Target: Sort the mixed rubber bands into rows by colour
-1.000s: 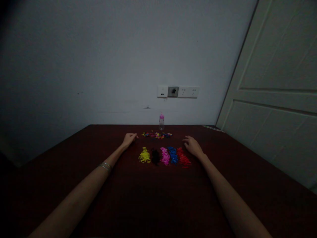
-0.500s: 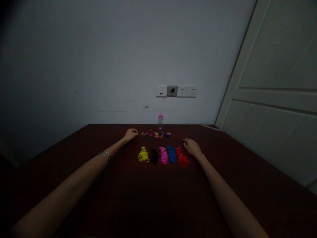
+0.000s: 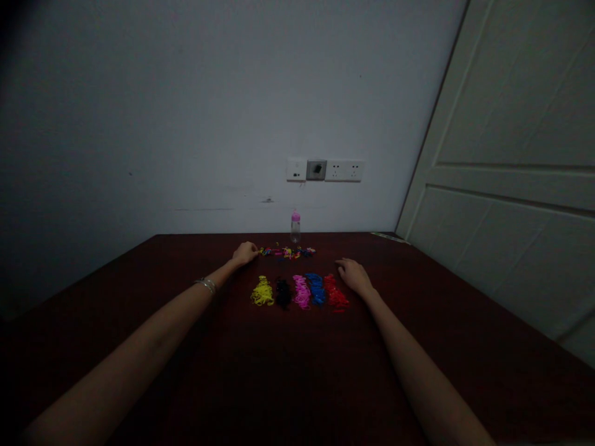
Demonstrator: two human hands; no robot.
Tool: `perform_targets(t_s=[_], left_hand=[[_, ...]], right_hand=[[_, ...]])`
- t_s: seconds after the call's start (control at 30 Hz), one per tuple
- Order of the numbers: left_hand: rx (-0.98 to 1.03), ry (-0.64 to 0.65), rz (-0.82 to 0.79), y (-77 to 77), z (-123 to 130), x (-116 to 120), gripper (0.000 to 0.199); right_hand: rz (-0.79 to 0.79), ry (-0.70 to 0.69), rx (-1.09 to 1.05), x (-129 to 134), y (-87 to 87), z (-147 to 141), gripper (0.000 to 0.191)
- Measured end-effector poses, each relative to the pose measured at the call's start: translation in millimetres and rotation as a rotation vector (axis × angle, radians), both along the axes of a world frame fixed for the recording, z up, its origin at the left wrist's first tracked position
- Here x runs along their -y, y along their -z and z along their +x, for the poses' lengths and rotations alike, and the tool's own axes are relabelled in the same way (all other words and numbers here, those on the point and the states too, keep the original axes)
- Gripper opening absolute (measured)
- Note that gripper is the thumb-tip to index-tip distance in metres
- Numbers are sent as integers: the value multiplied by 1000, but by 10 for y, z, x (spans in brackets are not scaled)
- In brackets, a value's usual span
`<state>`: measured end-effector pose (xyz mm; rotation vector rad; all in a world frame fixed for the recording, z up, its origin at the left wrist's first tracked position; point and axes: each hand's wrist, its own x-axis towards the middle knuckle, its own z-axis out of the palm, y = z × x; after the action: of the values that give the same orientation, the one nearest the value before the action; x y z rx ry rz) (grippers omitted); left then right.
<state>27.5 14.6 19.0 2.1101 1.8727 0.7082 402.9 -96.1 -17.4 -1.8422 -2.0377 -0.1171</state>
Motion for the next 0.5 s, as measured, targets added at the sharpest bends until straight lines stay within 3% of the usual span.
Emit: perform_targets(t_s=[0.27,0.5], left_hand=[[17,44,27,20,-12,-20,11],[138,66,73,-199,-87,-99,8]], right_hand=[[0,12,23,25,-15,-17,40],[2,8,3,9,-1,-10,40]])
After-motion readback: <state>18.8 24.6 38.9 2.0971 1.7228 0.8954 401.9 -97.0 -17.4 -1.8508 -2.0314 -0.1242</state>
